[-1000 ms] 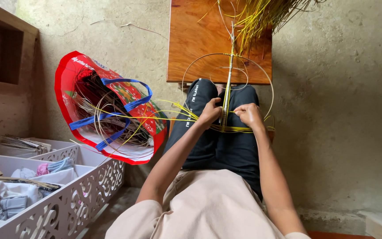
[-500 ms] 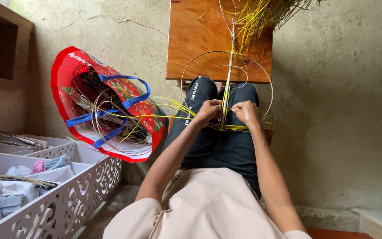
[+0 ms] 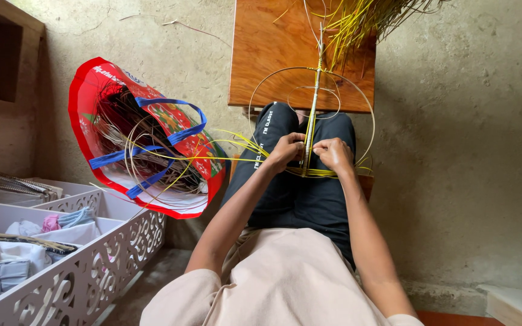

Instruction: Weaving yellow straw strands around a circular frame to create a craft item

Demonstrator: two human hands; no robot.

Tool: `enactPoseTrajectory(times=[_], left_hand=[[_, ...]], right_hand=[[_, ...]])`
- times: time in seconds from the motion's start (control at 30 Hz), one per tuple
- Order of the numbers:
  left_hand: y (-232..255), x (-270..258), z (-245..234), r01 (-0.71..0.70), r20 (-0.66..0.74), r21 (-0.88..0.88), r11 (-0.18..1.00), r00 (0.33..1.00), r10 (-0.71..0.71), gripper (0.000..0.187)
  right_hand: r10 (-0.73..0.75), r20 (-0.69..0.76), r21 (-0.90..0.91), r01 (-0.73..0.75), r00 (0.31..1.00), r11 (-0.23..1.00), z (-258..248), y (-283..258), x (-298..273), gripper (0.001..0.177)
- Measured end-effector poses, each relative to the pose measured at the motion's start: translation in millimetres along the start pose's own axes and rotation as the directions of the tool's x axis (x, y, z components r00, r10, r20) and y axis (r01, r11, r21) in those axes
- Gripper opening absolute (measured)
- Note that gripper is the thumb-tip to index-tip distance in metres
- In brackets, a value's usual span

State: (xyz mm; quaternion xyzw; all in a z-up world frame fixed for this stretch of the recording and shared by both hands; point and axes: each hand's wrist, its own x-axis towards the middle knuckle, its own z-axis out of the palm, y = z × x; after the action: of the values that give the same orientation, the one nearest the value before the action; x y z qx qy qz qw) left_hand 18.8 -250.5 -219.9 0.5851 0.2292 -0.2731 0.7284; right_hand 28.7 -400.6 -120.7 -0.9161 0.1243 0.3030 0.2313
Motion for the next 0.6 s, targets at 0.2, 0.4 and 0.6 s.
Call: enactPoseTrajectory(times=[0.2, 0.4, 0.6], left_hand=[[17, -23, -5, -0.115, 0.052, 0.272, 0.956, 0.993, 0.104, 0.047], [6, -4, -8, -0.097, 0.002, 0.519, 0.849, 0.994, 0.112, 0.026], [32, -23, -17, -0.129, 0.026, 0.648, 0.750, 0.989, 0.147, 0.019]], right_hand=[[-0.049, 0.027, 0.101, 0.046, 0.998, 0.994, 10, 22, 15, 0.022], [-0.122, 0.005, 0.215, 0.118, 0.993, 0.969, 17, 31, 19, 0.020], [-0.157, 0.016, 0.328, 0.143, 0.987, 0.934, 28, 45, 34, 0.021]])
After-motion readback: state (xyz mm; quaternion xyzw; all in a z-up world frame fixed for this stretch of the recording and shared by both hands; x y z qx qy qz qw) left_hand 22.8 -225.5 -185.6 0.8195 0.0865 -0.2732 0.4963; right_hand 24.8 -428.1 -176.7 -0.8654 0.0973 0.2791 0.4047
